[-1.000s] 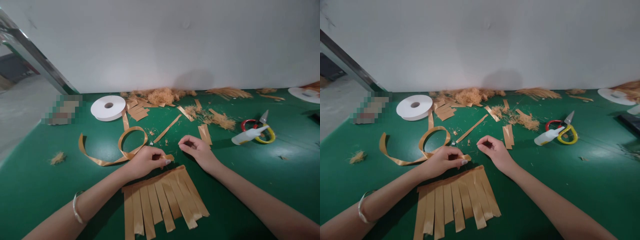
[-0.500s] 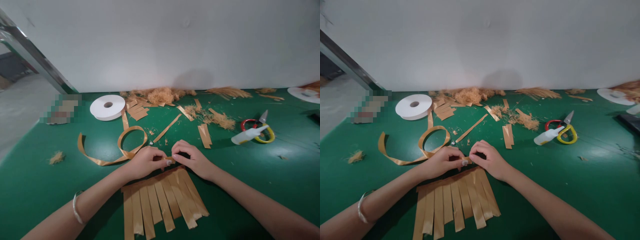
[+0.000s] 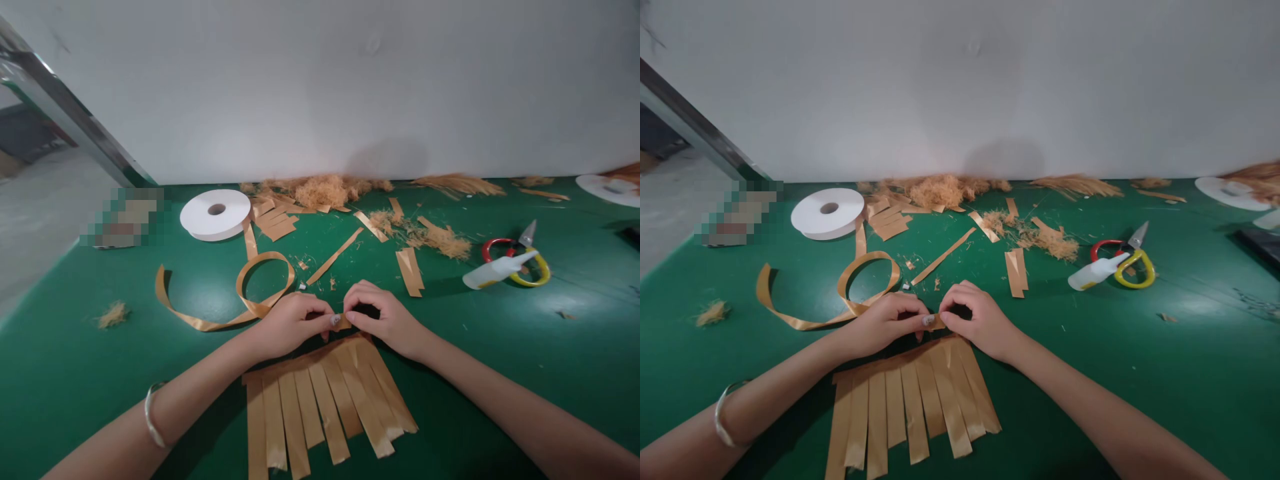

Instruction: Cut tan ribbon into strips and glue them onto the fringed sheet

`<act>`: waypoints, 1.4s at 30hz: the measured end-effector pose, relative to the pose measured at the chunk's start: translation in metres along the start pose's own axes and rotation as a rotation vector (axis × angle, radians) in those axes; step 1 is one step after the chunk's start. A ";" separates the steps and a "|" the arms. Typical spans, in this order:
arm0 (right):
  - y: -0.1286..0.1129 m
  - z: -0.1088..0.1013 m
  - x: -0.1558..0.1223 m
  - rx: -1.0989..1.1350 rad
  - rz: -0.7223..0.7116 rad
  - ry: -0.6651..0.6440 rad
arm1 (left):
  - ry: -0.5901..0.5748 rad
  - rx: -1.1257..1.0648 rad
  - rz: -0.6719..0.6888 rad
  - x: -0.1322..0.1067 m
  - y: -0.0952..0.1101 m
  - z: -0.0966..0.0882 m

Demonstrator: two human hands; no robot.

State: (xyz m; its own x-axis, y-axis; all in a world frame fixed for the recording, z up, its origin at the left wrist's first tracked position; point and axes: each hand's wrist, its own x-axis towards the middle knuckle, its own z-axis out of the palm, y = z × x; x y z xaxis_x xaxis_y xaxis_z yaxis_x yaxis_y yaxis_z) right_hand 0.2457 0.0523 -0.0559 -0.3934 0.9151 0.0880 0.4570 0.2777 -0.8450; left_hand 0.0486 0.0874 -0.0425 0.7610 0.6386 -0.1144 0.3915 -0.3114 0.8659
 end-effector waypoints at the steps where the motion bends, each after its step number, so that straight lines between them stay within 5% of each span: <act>1: 0.000 0.000 0.000 0.003 0.000 0.001 | 0.001 0.000 0.003 0.000 0.000 0.000; 42: 0.010 -0.006 -0.004 0.121 0.063 -0.012 | 0.018 -0.175 -0.153 -0.002 0.001 0.001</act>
State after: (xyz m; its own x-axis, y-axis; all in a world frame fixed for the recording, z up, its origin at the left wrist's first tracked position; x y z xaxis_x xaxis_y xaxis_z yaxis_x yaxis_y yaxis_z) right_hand 0.2564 0.0529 -0.0618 -0.3767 0.9259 0.0270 0.3820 0.1819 -0.9061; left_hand 0.0479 0.0855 -0.0419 0.6896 0.6819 -0.2440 0.4050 -0.0838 0.9105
